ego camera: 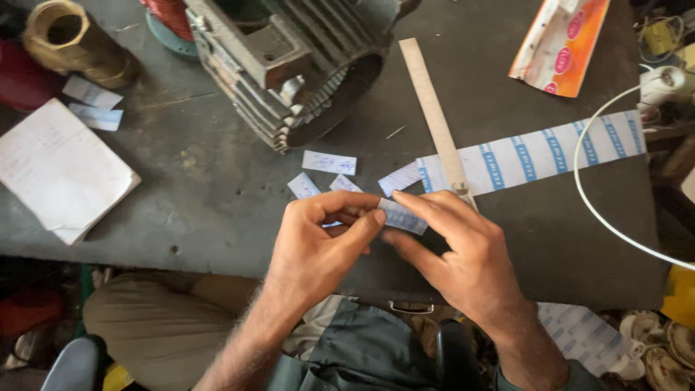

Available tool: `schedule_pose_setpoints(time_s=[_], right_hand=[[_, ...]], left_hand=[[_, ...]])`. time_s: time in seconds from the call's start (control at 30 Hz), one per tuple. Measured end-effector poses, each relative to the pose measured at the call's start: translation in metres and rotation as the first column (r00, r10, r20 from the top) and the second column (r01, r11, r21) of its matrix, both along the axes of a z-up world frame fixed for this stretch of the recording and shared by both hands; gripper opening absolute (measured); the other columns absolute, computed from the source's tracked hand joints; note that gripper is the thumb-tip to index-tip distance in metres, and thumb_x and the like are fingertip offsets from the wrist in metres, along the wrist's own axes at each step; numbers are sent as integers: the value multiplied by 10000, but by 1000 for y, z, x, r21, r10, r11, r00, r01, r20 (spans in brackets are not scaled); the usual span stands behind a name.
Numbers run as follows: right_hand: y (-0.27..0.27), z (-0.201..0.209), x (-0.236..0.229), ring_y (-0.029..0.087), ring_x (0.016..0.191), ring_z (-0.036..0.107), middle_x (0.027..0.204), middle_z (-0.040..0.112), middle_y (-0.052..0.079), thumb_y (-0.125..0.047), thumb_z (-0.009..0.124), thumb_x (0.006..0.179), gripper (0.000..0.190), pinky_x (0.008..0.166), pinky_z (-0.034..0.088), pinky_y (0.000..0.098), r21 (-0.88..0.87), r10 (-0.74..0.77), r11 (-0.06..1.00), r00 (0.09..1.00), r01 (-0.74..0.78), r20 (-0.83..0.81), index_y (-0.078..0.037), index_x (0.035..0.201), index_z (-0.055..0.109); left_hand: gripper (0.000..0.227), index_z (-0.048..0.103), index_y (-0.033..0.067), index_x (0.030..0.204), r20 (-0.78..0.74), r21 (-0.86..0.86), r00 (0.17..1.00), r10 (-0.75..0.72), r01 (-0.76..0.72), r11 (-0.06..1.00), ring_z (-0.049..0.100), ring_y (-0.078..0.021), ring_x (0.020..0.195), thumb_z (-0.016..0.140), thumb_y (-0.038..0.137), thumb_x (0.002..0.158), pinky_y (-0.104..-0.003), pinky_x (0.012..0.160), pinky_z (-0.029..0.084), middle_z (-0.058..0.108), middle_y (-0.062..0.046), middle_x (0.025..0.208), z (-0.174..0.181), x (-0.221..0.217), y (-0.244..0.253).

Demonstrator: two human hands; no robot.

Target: The person folds small blue and white paper labels and places them into the slots of a motor stator. They repeatedly pick up labels, fold them, and insert them into the stator's grooves.

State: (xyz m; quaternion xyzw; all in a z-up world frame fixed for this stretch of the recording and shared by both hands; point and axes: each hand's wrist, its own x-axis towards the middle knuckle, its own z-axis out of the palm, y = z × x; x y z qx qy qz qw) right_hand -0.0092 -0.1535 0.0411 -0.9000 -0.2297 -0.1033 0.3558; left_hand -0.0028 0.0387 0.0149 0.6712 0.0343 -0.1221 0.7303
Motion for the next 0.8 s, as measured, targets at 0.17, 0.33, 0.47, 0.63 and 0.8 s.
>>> schedule_pose_setpoints(time_s=[0.17,0.33,0.47,0.63,0.8], right_hand=[[13,4,8,256,907,698,1010,730,83,-108,881,772,400,786,555,379,-157,79,986,979,-49,190,-20,1136,739],[16,7,8,205,931,731,1030,753,65,-48,878,789,348,798,577,326,-66,84,995,988,-76,130,-35,1109,742],[11,6,1,258,954,720,1046,725,97,-36,874,805,303,820,586,363,-81,55,996,946,-31,320,-9,1067,723],[-21,-13,-11,232,858,684,907,662,33,-186,953,795,315,792,583,364,-133,86,991,889,-28,449,-64,884,677],[-12,-43,-20,165,882,536,1059,490,-12,-262,814,896,343,809,575,294,137,-6,981,684,-137,730,-248,1212,680]], left_hand=[[236,766,-38,1078,-7,-94,1000,12,-13,996,637,-54,648,708,98,894,-220,569,545,729,-22,749,-4,4,8],[240,786,-46,1078,-8,-101,1000,-1,0,995,629,-72,652,706,103,908,-228,572,522,736,-35,778,1,3,16],[388,672,40,1258,179,-100,984,20,-2,995,681,-60,884,750,128,889,-225,762,599,728,-23,932,21,-10,27],[321,721,11,1099,609,209,789,-81,-61,976,700,-190,917,830,134,823,-300,792,574,716,-95,974,39,-31,43],[253,712,14,1019,846,249,505,-170,-95,964,692,-233,875,857,60,816,-329,764,589,697,-99,943,41,-43,40]])
